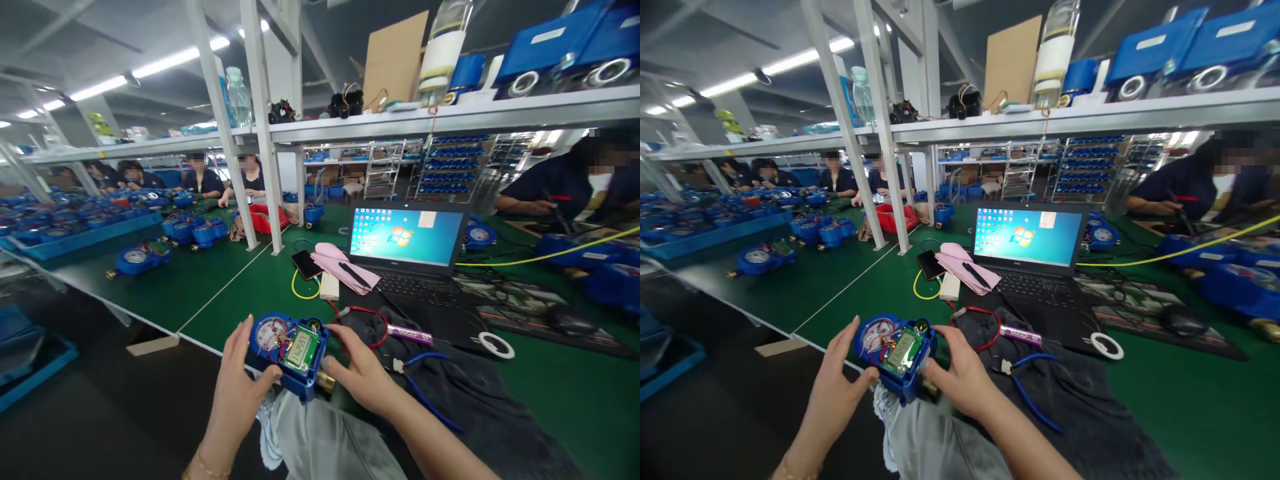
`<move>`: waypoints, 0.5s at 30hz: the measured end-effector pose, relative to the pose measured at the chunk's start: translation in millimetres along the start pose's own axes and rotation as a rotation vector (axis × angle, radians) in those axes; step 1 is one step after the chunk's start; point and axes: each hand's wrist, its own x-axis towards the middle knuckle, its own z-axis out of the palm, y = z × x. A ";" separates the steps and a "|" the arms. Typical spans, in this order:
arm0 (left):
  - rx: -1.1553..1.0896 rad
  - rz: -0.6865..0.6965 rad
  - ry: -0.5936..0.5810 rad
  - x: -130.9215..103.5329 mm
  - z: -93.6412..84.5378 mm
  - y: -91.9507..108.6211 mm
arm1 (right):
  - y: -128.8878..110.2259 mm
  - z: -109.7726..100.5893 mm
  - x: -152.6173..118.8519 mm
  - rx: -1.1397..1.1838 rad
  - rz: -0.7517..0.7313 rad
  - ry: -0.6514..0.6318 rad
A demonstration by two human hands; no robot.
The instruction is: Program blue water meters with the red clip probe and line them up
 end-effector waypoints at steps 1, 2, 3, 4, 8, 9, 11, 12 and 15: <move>-0.070 -0.118 0.085 -11.4 3.4 -2.1 | 4.8 6.2 -2.8 0.101 0.017 -0.009; -0.151 -0.238 0.145 -22.5 7.2 -3.2 | 10.2 12.5 -5.2 0.204 0.042 -0.018; -0.243 -0.353 0.172 -32.3 11.5 -3.3 | 16.1 18.6 -7.1 0.294 0.069 -0.018; -0.345 -0.452 0.148 -40.2 15.7 -2.5 | 22.3 24.4 -8.3 0.362 0.098 -0.005; -0.775 -0.725 -0.113 -47.7 23.9 6.7 | 45.0 42.5 -7.3 0.476 0.161 0.110; -0.862 -0.757 -0.154 -44.9 22.6 10.1 | 48.3 45.6 -6.0 0.507 0.164 0.109; -0.986 -0.788 -0.191 -37.1 17.7 17.6 | 50.1 50.4 -3.9 0.581 0.172 0.062; -1.027 -0.797 -0.207 -33.2 14.9 21.2 | 48.3 52.3 -3.8 0.623 0.179 0.040; -1.041 -0.832 -0.255 -25.9 9.5 28.5 | 33.7 58.0 -8.5 0.728 0.189 0.051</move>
